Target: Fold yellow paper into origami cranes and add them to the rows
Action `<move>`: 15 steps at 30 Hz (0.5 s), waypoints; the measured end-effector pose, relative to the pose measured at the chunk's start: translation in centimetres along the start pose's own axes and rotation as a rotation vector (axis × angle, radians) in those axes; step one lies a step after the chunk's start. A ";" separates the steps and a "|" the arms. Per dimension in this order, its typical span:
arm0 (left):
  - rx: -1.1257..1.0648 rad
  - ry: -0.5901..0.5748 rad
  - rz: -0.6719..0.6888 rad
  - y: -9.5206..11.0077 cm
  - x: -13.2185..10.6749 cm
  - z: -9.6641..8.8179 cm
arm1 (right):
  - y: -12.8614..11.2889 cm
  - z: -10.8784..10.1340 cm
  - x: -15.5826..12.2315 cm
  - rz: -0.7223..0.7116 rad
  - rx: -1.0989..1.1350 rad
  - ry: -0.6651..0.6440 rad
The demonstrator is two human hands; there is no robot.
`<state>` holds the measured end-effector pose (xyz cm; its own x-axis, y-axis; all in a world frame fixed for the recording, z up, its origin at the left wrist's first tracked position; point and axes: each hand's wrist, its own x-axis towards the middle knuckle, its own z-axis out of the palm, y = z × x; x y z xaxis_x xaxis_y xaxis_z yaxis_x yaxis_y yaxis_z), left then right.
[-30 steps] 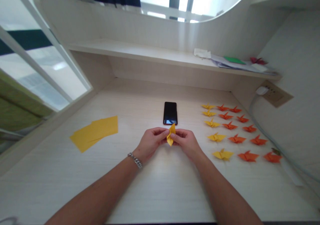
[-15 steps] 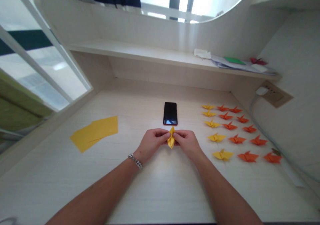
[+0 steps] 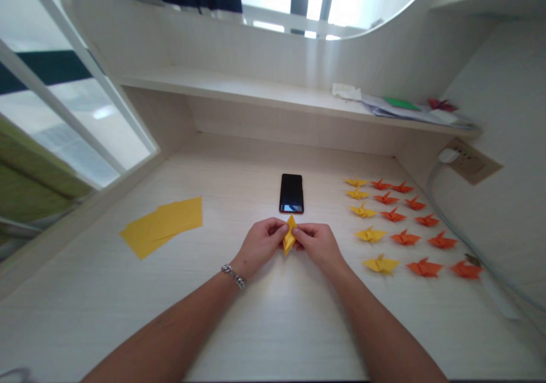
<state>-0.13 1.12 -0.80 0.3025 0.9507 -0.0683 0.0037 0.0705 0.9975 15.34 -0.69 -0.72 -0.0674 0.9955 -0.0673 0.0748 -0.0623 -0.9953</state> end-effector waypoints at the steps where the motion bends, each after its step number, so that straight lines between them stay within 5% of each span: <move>1: 0.016 0.002 0.007 0.0 0.0 0.0 | 0.0 0.0 0.0 -0.005 -0.006 0.001; 15: -0.072 -0.010 -0.040 0.2 0.0 0.1 | -0.3 -0.3 0.2 -0.025 -0.088 -0.035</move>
<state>-0.01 1.11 -0.57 0.3131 0.9437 -0.1071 -0.0530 0.1300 0.9901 15.62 -0.50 -0.46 -0.1048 0.9934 -0.0462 0.1594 -0.0291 -0.9868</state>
